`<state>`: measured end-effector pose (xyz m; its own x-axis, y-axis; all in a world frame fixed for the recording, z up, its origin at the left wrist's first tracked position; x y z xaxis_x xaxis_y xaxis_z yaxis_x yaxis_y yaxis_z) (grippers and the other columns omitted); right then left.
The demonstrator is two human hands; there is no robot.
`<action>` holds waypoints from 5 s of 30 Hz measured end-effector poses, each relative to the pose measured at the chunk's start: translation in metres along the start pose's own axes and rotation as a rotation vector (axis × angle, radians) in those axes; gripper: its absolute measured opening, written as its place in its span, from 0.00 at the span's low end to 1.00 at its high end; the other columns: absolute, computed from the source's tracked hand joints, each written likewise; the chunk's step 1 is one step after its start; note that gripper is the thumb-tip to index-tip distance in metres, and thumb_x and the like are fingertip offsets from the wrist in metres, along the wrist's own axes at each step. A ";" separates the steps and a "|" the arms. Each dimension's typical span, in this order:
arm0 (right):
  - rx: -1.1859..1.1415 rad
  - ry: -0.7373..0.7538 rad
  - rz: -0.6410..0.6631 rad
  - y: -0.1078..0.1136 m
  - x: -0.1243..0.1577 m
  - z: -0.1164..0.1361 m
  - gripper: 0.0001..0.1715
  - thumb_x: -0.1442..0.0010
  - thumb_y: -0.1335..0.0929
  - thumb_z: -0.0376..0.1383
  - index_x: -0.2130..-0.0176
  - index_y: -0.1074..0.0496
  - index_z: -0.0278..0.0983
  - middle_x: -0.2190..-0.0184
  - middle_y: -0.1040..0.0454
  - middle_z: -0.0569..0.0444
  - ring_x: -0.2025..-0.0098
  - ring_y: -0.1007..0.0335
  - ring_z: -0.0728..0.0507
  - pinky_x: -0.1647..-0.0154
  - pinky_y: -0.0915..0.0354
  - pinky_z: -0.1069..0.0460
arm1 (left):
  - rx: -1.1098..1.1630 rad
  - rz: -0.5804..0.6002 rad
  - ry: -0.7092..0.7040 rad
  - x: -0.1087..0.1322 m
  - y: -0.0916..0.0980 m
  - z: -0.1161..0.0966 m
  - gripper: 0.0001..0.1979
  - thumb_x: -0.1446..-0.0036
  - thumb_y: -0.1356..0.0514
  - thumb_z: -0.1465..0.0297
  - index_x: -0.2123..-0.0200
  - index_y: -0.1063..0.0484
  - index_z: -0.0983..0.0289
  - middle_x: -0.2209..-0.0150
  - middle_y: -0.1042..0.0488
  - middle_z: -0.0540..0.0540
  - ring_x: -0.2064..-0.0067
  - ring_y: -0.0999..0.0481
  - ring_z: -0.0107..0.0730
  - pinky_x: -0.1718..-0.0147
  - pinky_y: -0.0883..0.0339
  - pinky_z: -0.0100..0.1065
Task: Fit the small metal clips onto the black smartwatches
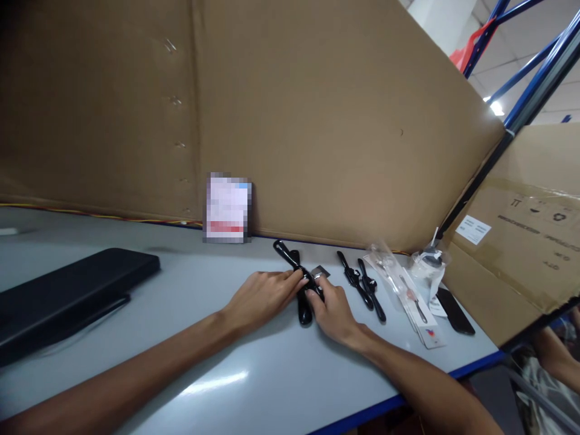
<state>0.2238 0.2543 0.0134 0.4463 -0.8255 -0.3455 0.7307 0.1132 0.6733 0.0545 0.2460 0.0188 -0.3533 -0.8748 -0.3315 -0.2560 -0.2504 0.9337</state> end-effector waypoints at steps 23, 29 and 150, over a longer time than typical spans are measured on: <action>-0.202 -0.079 0.064 -0.006 -0.003 -0.010 0.08 0.37 0.35 0.39 0.66 0.31 0.37 0.73 0.33 0.56 0.69 0.39 0.46 0.69 0.43 0.53 | -0.006 0.055 0.056 0.002 0.003 -0.009 0.16 0.26 0.56 0.63 0.53 0.31 0.63 0.67 0.20 0.60 0.65 0.19 0.46 0.73 0.47 0.35; -0.181 -0.081 0.086 -0.005 -0.002 -0.007 0.10 0.36 0.35 0.40 0.68 0.33 0.38 0.75 0.36 0.58 0.71 0.43 0.47 0.70 0.45 0.52 | 0.062 -0.019 0.103 0.001 0.002 -0.001 0.16 0.26 0.57 0.64 0.59 0.31 0.61 0.65 0.19 0.58 0.66 0.20 0.43 0.73 0.48 0.36; -0.413 -0.217 0.116 -0.004 -0.004 -0.009 0.16 0.41 0.32 0.46 0.70 0.37 0.39 0.79 0.41 0.61 0.76 0.47 0.48 0.76 0.50 0.52 | 0.096 -0.118 -0.013 0.000 0.000 0.002 0.15 0.29 0.52 0.64 0.63 0.30 0.62 0.67 0.21 0.56 0.70 0.24 0.36 0.73 0.44 0.33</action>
<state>0.2237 0.2618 0.0058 0.4509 -0.8859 -0.1092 0.8462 0.3853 0.3682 0.0523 0.2466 0.0185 -0.3274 -0.8358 -0.4407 -0.3810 -0.3101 0.8710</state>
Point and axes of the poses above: each hand's wrist, its own x-axis away from the middle knuckle, its own y-axis out of the back of the hand, z = x × y, the point moved 2 cm from there along -x, towards the middle knuckle
